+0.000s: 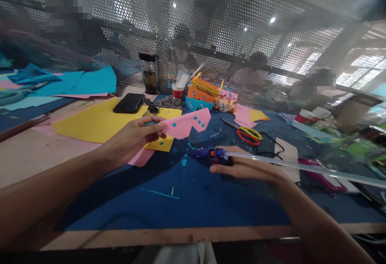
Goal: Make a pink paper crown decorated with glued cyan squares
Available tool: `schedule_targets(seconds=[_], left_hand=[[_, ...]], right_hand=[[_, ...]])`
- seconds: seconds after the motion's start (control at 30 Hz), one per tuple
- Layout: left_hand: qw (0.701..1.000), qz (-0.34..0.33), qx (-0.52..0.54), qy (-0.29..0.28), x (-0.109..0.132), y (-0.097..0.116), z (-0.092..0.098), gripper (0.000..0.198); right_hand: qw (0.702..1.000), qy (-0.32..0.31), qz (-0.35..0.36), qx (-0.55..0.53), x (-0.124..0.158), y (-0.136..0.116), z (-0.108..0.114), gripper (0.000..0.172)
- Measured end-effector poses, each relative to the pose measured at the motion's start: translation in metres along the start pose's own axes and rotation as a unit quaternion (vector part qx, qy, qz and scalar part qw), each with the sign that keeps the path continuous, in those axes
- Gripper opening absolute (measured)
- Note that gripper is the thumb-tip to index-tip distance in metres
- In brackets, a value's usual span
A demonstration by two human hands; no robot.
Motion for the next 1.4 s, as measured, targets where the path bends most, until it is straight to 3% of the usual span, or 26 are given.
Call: schedule_targets(seconds=[0.53, 1.03, 1.4], left_hand=[[1.000, 0.002, -0.001, 0.003, -0.004, -0.004, 0.005, 0.020], [1.000, 0.000, 0.002, -0.002, -0.003, -0.001, 0.002, 0.021], [1.000, 0.008, 0.012, -0.005, -0.003, -0.003, 0.002, 0.022]], right_hand=[[1.000, -0.018, 0.008, 0.001, -0.001, -0.008, -0.002, 0.026], [0.999, -0.042, -0.003, 0.010, -0.001, -0.002, -0.009, 0.034], [0.998, -0.034, -0.045, -0.001, 0.000, -0.006, 0.001, 0.040]])
Point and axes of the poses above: each hand's wrist, its own x-axis away from the middle knuckle, its own z-axis out of the back of the hand, y = z × x, the point moved 10 cm from there along -x, towards the middle knuckle, and after that the axes turned 9 degrees about z, right-handed, at the moved point
